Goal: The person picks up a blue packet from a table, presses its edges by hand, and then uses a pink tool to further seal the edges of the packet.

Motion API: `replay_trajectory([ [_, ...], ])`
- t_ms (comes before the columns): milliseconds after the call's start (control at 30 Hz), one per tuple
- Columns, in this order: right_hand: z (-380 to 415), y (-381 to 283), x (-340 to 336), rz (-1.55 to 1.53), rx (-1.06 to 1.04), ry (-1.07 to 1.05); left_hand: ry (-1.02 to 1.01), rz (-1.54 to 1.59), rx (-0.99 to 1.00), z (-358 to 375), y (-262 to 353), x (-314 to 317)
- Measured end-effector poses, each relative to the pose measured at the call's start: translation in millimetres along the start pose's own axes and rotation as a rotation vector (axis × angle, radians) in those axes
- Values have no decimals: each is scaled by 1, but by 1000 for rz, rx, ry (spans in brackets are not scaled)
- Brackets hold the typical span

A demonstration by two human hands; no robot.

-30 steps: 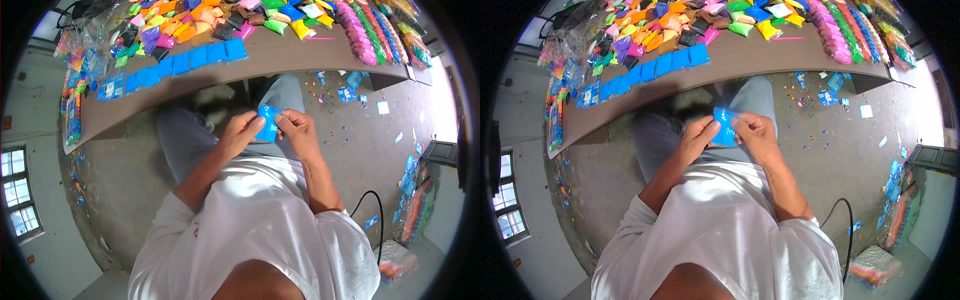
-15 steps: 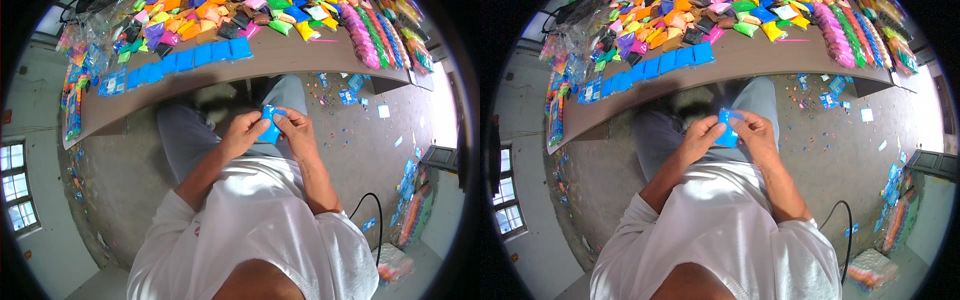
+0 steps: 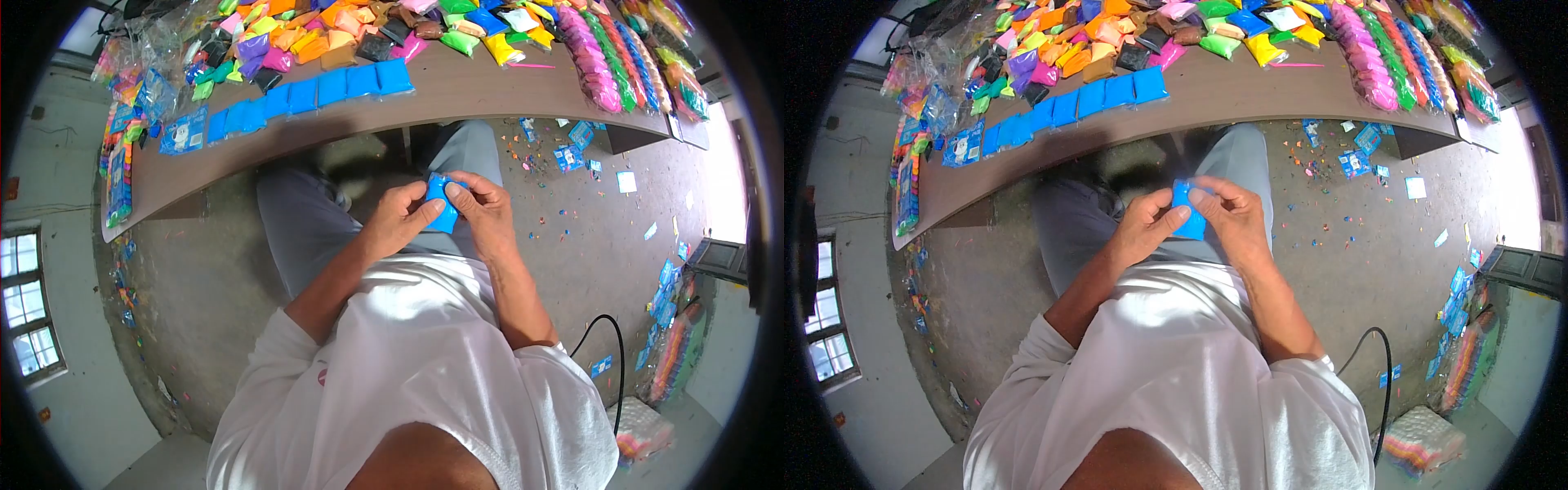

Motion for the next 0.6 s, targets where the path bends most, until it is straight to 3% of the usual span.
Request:
replay_trajectory([
  [300,-4,-2,-1,-46,-44,-65,-11,-54,-36,0,-6,2],
  [400,-8,10,-5,-155,112,-107,-5,-41,-39,0,-3,2],
  [500,-13,0,-1,-55,94,-144,72,-25,45,0,4,-2],
  [600,-17,-10,5,21,56,-160,-13,-86,-45,-1,-8,1],
])
Point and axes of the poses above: each hand's wrist, its own z-axis away from the middle knuckle, its own x-axis out of the palm, y = z × x, the point moved 8 cm from there along -z, towards the middle knuckle
